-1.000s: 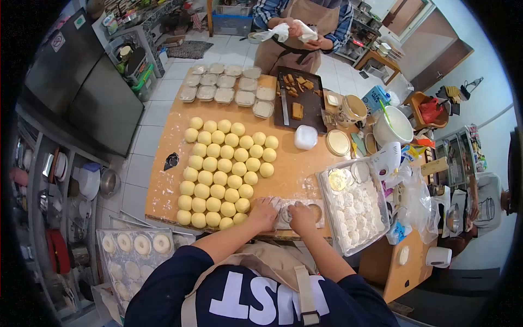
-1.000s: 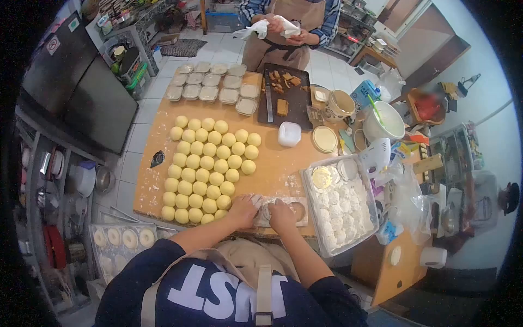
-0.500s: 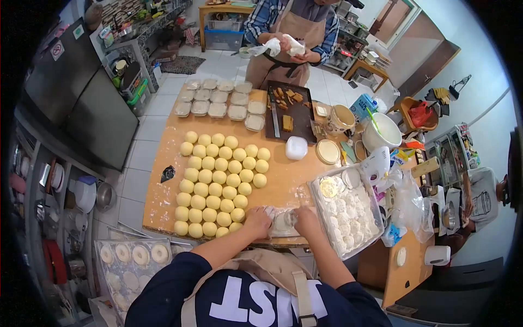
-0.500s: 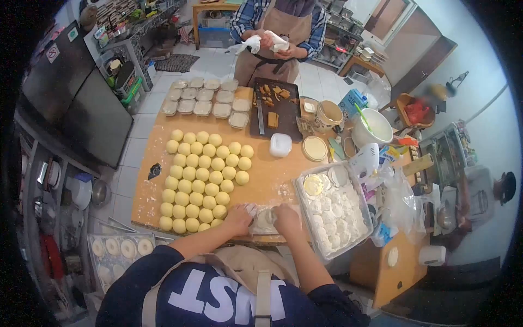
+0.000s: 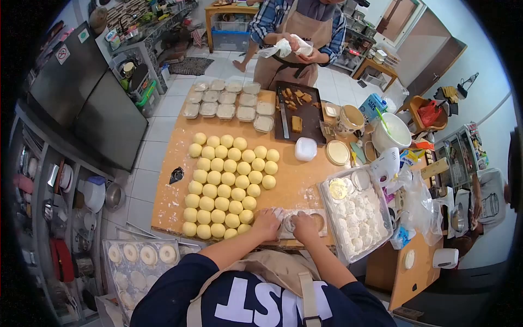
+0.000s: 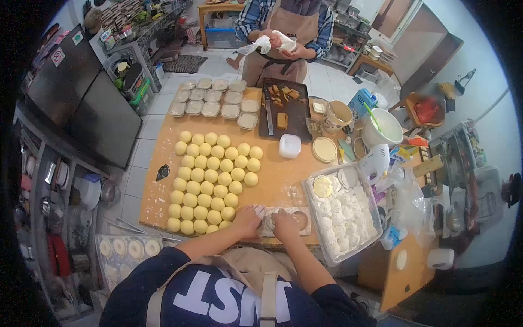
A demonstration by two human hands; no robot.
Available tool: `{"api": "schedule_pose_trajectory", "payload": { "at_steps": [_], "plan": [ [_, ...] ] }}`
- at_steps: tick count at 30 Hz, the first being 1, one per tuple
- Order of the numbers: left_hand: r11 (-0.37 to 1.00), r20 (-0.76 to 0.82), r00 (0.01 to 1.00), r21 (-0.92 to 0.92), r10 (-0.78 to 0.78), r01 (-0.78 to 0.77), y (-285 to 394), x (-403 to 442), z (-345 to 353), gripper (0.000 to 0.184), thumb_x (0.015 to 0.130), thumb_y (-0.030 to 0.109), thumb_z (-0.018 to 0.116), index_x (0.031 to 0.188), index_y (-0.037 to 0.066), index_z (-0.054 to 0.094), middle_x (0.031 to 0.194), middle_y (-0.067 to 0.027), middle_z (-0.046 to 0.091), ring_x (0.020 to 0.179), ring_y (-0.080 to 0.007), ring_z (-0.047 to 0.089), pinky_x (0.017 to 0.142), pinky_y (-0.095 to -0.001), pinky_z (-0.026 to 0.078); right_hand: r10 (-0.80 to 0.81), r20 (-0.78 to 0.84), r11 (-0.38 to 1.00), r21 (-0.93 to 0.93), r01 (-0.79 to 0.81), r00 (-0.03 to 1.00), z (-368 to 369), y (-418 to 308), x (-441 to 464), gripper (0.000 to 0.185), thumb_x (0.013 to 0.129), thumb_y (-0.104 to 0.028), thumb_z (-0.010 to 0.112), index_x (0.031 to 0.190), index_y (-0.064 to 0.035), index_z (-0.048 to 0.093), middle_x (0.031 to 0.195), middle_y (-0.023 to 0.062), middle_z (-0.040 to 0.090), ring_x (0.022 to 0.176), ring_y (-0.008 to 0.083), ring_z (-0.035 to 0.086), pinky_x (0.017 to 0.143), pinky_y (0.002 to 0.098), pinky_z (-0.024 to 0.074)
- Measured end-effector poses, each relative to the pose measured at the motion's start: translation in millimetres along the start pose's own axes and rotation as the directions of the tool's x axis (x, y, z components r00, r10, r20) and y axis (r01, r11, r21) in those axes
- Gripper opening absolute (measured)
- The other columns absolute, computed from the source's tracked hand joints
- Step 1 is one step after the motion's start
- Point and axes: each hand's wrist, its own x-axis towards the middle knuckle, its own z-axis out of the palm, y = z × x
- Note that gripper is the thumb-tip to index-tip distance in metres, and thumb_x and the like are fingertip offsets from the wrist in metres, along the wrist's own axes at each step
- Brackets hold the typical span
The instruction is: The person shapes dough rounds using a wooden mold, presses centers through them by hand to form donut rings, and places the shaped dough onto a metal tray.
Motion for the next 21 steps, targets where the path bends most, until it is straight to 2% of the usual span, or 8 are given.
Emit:
{"api": "schedule_pose_trajectory", "payload": {
  "at_steps": [6,9,12,13,15,18,21],
  "plan": [
    [1.0,0.024,1.0,0.012,-0.009,0.009,3,-1,-5,0.097,0.059,0.048,0.08,0.136,0.002,0.042,0.143,-0.0147,0.039,0.132,-0.0312,0.036,0.108,-0.0445,0.027,0.044,-0.009,0.999,-0.014,-0.044,0.999,-3,-5,-1,0.021,0.069,0.001,0.057,0.087,-0.0058,0.066,0.091,0.0209,0.058,0.086,0.0375,0.06,0.075,0.045,0.0485],
    [0.999,0.045,0.999,0.051,-0.022,0.019,3,-2,-3,0.098,0.06,0.05,0.079,0.137,0.004,0.041,0.144,-0.0142,0.038,0.134,-0.031,0.034,0.108,-0.0444,0.027,-0.003,-0.035,0.997,0.072,0.005,0.999,-12,6,-1,0.026,0.069,0.001,0.056,0.091,-0.007,0.067,0.091,0.0197,0.06,0.088,0.0361,0.06,0.077,0.044,0.0484],
    [0.997,0.112,0.993,0.073,-0.034,0.025,3,1,-9,0.099,0.062,0.051,0.078,0.139,0.004,0.039,0.145,-0.014,0.038,0.134,-0.0308,0.033,0.108,-0.0446,0.027,0.053,-0.149,0.987,0.159,-0.029,0.987,-43,15,3,0.029,0.069,0.001,0.055,0.094,-0.0078,0.066,0.091,0.0179,0.061,0.09,0.0348,0.06,0.078,0.0432,0.0484],
    [0.997,0.147,0.989,0.078,-0.03,0.019,4,0,-10,0.099,0.062,0.052,0.078,0.139,0.003,0.038,0.144,-0.0139,0.038,0.134,-0.0307,0.033,0.108,-0.0447,0.027,0.053,-0.152,0.992,0.117,-0.035,0.987,-51,13,1,0.03,0.069,0.001,0.055,0.095,-0.008,0.066,0.092,0.0173,0.061,0.09,0.0349,0.06,0.078,0.0431,0.0483],
    [0.998,0.11,0.994,0.063,-0.028,0.021,6,-2,-8,0.097,0.062,0.052,0.078,0.137,0.003,0.041,0.144,-0.0141,0.038,0.135,-0.0307,0.033,0.108,-0.0447,0.027,0.05,-0.166,0.998,0.034,-0.045,0.985,-62,8,0,0.031,0.068,0.001,0.056,0.096,-0.0083,0.066,0.093,0.0163,0.062,0.09,0.0351,0.06,0.078,0.0428,0.0482],
    [0.999,0.074,0.997,0.043,-0.032,0.029,6,-2,-11,0.096,0.061,0.051,0.079,0.136,0.002,0.043,0.144,-0.0143,0.039,0.134,-0.0309,0.034,0.107,-0.0446,0.028,-0.041,-0.086,0.999,0.01,0.042,0.995,-26,14,-2,0.028,0.068,-0.001,0.057,0.094,-0.0072,0.066,0.094,0.0166,0.061,0.09,0.0347,0.06,0.077,0.0429,0.0484],
    [1.0,0.045,0.999,0.018,-0.014,0.013,4,-3,-8,0.096,0.06,0.049,0.08,0.135,0.001,0.044,0.143,-0.0146,0.039,0.133,-0.0312,0.035,0.107,-0.0447,0.028,-0.006,0.03,0.998,-0.069,0.008,1.0,-16,4,-3,0.026,0.068,-0.002,0.057,0.092,-0.007,0.065,0.095,0.0166,0.06,0.09,0.0336,0.06,0.077,0.0435,0.0486]
  ]
}}
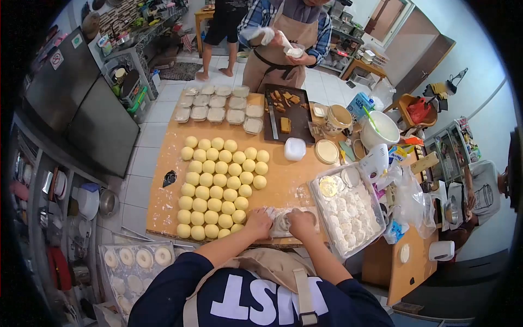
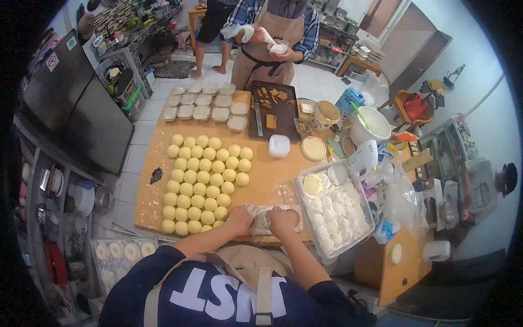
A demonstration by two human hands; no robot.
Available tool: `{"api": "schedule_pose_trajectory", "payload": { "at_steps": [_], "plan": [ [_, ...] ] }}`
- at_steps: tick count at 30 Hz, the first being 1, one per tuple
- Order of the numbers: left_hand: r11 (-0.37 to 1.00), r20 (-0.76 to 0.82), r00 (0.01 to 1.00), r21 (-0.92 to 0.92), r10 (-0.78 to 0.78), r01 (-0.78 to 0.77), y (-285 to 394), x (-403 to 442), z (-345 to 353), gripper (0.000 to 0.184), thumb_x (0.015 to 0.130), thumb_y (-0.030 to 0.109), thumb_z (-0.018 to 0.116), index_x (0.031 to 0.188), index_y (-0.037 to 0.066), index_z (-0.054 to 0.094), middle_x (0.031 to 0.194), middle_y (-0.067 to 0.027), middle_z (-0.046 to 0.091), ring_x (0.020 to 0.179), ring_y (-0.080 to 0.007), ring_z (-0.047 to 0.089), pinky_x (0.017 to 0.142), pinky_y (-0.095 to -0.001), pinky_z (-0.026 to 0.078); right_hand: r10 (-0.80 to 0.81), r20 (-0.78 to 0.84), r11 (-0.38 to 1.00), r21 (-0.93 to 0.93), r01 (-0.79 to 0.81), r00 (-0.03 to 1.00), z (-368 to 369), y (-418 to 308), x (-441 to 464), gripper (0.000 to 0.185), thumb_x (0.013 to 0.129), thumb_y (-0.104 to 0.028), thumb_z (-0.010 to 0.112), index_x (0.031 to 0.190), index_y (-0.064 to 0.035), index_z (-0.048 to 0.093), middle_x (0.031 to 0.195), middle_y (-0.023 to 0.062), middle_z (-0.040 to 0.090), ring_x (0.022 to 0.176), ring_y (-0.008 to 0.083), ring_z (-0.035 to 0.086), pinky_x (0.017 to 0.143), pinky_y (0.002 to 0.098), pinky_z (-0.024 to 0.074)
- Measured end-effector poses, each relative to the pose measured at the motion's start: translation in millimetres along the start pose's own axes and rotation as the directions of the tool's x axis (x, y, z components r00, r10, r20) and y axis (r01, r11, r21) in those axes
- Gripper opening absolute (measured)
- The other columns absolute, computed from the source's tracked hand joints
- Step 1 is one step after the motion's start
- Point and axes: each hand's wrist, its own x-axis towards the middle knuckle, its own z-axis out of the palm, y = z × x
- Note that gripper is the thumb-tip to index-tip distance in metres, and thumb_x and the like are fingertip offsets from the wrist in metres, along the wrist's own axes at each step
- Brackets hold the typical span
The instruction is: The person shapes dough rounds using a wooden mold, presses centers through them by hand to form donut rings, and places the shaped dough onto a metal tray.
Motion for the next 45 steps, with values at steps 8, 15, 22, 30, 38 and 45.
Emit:
{"api": "schedule_pose_trajectory", "payload": {
  "at_steps": [8,15,22,30,38,45],
  "plan": [
    [1.0,-0.029,1.0,-0.01,0.001,-0.002,1,-2,2,0.092,0.059,0.047,0.081,0.131,0.0,0.047,0.141,-0.0155,0.041,0.13,-0.0317,0.038,0.106,-0.0446,0.029,0.005,-0.018,1.0,-0.003,-0.005,1.0,12,-9,0,0.019,0.07,-0.001,0.056,0.086,-0.0068,0.063,0.092,0.017,0.057,0.09,0.0344,0.06,0.074,0.0446,0.0491],
    [1.0,-0.047,0.999,0.025,0.01,-0.008,-4,5,11,0.078,0.061,0.049,0.079,0.121,0.004,0.058,0.142,-0.0165,0.041,0.131,-0.0324,0.038,0.105,-0.045,0.032,0.04,-0.066,0.992,0.124,-0.032,0.997,-3,18,16,0.029,0.07,-0.001,0.057,0.097,-0.008,0.066,0.1,0.0199,0.06,0.096,0.0369,0.058,0.081,0.0435,0.0488],
    [0.999,0.039,0.999,0.052,0.014,-0.016,-4,7,11,0.075,0.06,0.05,0.079,0.117,0.003,0.062,0.141,-0.0175,0.042,0.131,-0.0336,0.038,0.106,-0.0443,0.03,0.098,-0.376,0.995,0.057,-0.083,0.922,-40,40,48,0.028,0.074,-0.002,0.055,0.102,-0.006,0.06,0.102,0.0193,0.061,0.094,0.037,0.059,0.08,0.0458,0.0481],
    [0.999,0.007,1.0,0.039,0.012,-0.012,1,1,1,0.101,0.059,0.048,0.08,0.138,0.001,0.037,0.142,-0.016,0.041,0.13,-0.0316,0.039,0.106,-0.0434,0.03,0.093,-0.112,0.99,0.113,-0.08,0.989,9,13,-1,0.021,0.079,-0.005,0.053,0.1,-0.0053,0.057,0.088,0.0193,0.065,0.085,0.0365,0.062,0.073,0.0479,0.048],
    [0.998,0.059,0.998,0.069,0.006,-0.01,2,1,-4,0.104,0.06,0.048,0.08,0.141,0.003,0.033,0.143,-0.0144,0.04,0.132,-0.0305,0.038,0.107,-0.0426,0.03,0.101,-0.042,0.994,0.037,-0.099,0.994,28,2,-19,0.03,0.081,-0.007,0.051,0.111,-0.0056,0.052,0.083,0.0197,0.065,0.081,0.0353,0.065,0.069,0.048,0.0492],
    [0.998,0.044,0.999,0.064,0.008,-0.011,2,0,-2,0.104,0.06,0.048,0.08,0.141,0.003,0.033,0.143,-0.0149,0.04,0.132,-0.0309,0.037,0.108,-0.0424,0.029,0.063,-0.049,0.998,-0.001,-0.063,0.997,29,-1,-18,0.03,0.082,-0.008,0.05,0.112,-0.0059,0.052,0.081,0.019,0.065,0.081,0.0351,0.064,0.068,0.0471,0.0496]
  ]
}}
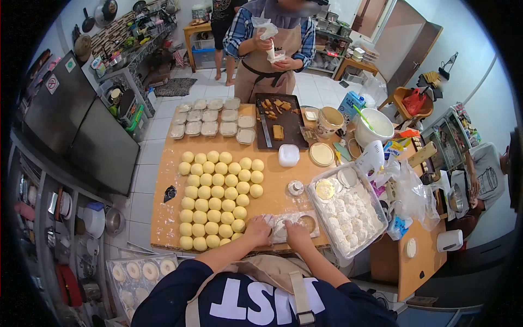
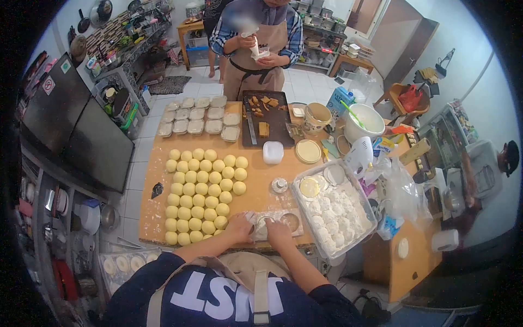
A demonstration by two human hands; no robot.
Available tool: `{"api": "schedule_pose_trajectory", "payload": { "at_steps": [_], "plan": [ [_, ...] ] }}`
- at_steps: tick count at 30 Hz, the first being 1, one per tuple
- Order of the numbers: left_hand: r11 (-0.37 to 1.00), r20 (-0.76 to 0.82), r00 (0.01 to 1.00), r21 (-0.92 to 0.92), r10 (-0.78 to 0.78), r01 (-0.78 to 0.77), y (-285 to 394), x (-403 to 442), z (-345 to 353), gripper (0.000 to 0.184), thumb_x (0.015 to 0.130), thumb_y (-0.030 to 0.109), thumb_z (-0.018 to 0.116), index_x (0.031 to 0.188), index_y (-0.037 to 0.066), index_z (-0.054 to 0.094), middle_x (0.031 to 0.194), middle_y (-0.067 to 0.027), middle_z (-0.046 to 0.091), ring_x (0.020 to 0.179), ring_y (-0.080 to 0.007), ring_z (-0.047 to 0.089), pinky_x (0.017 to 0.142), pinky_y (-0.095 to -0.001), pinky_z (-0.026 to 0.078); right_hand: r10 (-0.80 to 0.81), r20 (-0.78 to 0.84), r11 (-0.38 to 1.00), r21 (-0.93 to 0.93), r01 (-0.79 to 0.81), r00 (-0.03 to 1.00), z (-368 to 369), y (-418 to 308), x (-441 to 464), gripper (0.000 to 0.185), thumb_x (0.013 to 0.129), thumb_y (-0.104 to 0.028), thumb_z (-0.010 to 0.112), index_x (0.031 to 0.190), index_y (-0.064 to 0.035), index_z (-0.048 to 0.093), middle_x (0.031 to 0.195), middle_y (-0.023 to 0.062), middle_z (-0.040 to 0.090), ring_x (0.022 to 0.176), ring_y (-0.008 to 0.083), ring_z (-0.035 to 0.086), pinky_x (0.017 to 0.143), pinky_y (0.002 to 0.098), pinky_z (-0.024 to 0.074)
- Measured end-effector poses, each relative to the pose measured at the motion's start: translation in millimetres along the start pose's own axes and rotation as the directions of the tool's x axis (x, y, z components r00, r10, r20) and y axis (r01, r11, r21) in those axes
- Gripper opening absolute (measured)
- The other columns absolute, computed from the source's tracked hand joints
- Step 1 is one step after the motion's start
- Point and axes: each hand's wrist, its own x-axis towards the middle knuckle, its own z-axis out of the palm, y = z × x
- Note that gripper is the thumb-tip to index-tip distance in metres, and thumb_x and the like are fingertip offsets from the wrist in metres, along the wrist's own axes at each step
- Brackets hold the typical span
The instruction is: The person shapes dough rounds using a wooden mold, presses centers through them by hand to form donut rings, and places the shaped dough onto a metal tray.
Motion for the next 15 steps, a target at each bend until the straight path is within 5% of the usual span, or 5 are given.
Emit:
{"api": "schedule_pose_trajectory", "payload": {
  "at_steps": [12,15],
  "plan": [
    [1.0,-0.053,0.998,-0.01,0.013,-0.014,-1,6,14,0.105,0.059,0.048,0.081,0.14,0.002,0.033,0.141,-0.0174,0.041,0.13,-0.0335,0.039,0.105,-0.0435,0.032,-0.02,0.113,0.995,-0.096,0.031,0.993,-13,-13,7,0.031,0.08,-0.009,0.051,0.111,-0.0059,0.053,0.081,0.0189,0.065,0.079,0.034,0.065,0.069,0.0457,0.05],
    [0.997,-0.055,0.998,0.069,0.023,-0.02,-6,8,15,0.093,0.062,0.047,0.079,0.134,0.002,0.041,0.139,-0.0176,0.043,0.128,-0.0345,0.041,0.105,-0.0433,0.033,0.085,0.145,0.993,0.067,-0.096,0.986,-42,-5,15,0.031,0.081,-0.012,0.051,0.111,-0.0081,0.053,0.085,0.0193,0.066,0.081,0.0351,0.065,0.072,0.0471,0.0493]
  ]
}}
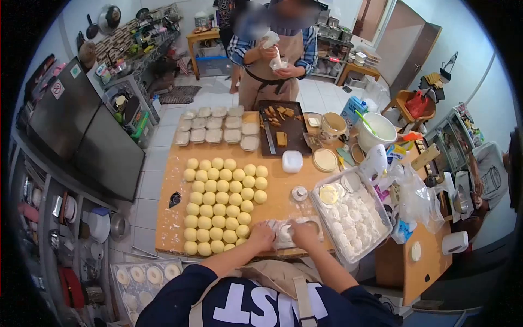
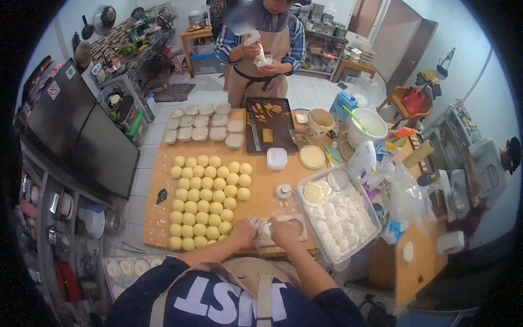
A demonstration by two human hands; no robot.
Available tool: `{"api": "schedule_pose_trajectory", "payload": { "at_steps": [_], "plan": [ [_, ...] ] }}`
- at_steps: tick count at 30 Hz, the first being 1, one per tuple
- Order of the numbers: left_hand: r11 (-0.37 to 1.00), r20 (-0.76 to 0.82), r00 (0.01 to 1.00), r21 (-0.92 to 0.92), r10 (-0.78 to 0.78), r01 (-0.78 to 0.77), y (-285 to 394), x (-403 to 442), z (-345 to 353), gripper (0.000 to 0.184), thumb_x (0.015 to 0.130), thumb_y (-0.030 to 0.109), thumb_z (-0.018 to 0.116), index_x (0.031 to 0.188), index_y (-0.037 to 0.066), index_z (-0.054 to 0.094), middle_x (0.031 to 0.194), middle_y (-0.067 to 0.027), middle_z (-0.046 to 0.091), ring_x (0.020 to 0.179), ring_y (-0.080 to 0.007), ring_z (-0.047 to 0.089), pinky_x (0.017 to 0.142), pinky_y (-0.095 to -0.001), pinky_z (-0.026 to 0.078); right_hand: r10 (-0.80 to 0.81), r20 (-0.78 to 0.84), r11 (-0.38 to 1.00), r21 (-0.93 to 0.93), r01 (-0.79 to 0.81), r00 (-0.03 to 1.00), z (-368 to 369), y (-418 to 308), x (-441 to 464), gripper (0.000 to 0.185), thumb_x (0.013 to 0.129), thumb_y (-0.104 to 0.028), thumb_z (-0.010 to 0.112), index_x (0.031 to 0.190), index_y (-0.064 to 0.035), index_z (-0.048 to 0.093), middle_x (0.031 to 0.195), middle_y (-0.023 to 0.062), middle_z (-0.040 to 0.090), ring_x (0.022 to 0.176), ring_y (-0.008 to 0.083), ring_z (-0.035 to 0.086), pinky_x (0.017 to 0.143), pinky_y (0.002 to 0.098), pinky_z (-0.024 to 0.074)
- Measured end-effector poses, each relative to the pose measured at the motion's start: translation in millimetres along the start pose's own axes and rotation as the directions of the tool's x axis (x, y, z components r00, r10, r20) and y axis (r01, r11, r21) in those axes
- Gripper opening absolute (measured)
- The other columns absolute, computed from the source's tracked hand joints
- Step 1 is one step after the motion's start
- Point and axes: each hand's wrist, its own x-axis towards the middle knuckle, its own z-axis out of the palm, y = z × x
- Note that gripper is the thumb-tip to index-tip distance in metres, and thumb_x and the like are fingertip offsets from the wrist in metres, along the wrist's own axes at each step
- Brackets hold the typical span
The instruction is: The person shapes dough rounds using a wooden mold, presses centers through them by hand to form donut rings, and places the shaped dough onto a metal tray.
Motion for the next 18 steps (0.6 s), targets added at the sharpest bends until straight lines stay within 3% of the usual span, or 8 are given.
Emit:
{"api": "schedule_pose_trajectory", "payload": {
  "at_steps": [1,3,9,12,13,16,17,18],
  "plan": [
    [0.999,0.02,1.0,0.039,0.005,-0.006,2,-1,-1,0.088,0.063,0.047,0.078,0.132,0.002,0.046,0.138,-0.0176,0.044,0.126,-0.0347,0.042,0.106,-0.0431,0.033,0.061,-0.077,0.993,0.104,-0.053,0.995,-9,6,5,0.028,0.082,-0.014,0.054,0.11,-0.008,0.054,0.088,0.02,0.066,0.084,0.0366,0.064,0.074,0.0482,0.0484],
    [0.999,-0.019,0.999,0.027,-0.028,0.029,8,0,3,0.077,0.063,0.047,0.077,0.123,0.004,0.055,0.136,-0.018,0.045,0.127,-0.0349,0.042,0.104,-0.0427,0.034,0.08,-0.37,0.941,0.335,0.053,0.926,-24,22,5,0.028,0.082,-0.015,0.059,0.108,-0.0055,0.055,0.087,0.0202,0.066,0.083,0.0376,0.064,0.073,0.0463,0.0488],
    [0.999,0.16,0.987,0.049,-0.013,0.005,12,-4,-20,0.068,0.058,0.051,0.077,0.108,0.006,0.065,0.117,-0.0204,0.058,0.122,-0.0379,0.044,0.099,-0.0515,0.033,0.277,-0.368,0.863,0.501,-0.062,0.888,-15,69,-5,0.024,0.084,-0.014,0.062,0.105,-0.0028,0.059,0.091,0.0186,0.066,0.081,0.0315,0.064,0.07,0.0389,0.0498],
    [1.0,0.113,0.994,0.022,-0.007,0.004,12,-8,-23,0.066,0.058,0.052,0.076,0.105,0.006,0.067,0.113,-0.0211,0.059,0.12,-0.0383,0.044,0.099,-0.0522,0.033,0.465,-0.603,0.75,0.657,0.073,0.648,3,93,-15,0.018,0.086,-0.009,0.059,0.102,-0.0018,0.06,0.092,0.0133,0.066,0.078,0.022,0.062,0.067,0.0334,0.0493],
    [1.0,0.088,0.996,0.008,0.003,-0.004,11,-10,-22,0.067,0.058,0.053,0.076,0.104,0.006,0.067,0.113,-0.0214,0.059,0.12,-0.0382,0.044,0.099,-0.0521,0.033,0.555,-0.628,0.696,0.71,0.108,0.546,11,104,-15,0.017,0.087,-0.006,0.056,0.102,-0.0016,0.06,0.092,0.0093,0.066,0.077,0.0156,0.059,0.065,0.03,0.0485],
    [0.989,0.015,0.991,-0.072,0.131,-0.13,-13,-11,-18,0.073,0.06,0.055,0.074,0.112,0.006,0.064,0.119,-0.022,0.056,0.126,-0.0375,0.039,0.103,-0.0536,0.028,0.691,-0.586,0.586,0.797,0.147,0.423,31,129,-13,0.016,0.088,-0.006,0.055,0.103,-0.003,0.06,0.095,0.0093,0.065,0.078,0.0156,0.059,0.066,0.0294,0.0487],
    [0.993,0.02,0.998,-0.102,0.061,-0.059,-21,-13,-20,0.069,0.061,0.055,0.074,0.11,0.007,0.065,0.125,-0.0209,0.052,0.125,-0.0376,0.039,0.103,-0.0493,0.03,0.699,-0.535,0.532,0.832,0.156,0.475,35,129,-15,0.019,0.086,-0.005,0.054,0.104,-0.0023,0.061,0.097,0.0139,0.065,0.084,0.0282,0.062,0.077,0.0352,0.0481],
    [0.991,0.03,0.999,-0.135,-0.012,0.016,-25,-21,-31,0.066,0.062,0.055,0.073,0.108,0.008,0.067,0.13,-0.0198,0.048,0.125,-0.0376,0.039,0.103,-0.0451,0.031,0.592,-0.544,0.644,0.763,0.057,0.595,39,128,-14,0.022,0.086,-0.007,0.057,0.107,-0.0037,0.061,0.104,0.0153,0.065,0.093,0.0303,0.062,0.083,0.036,0.0469]
  ]
}}
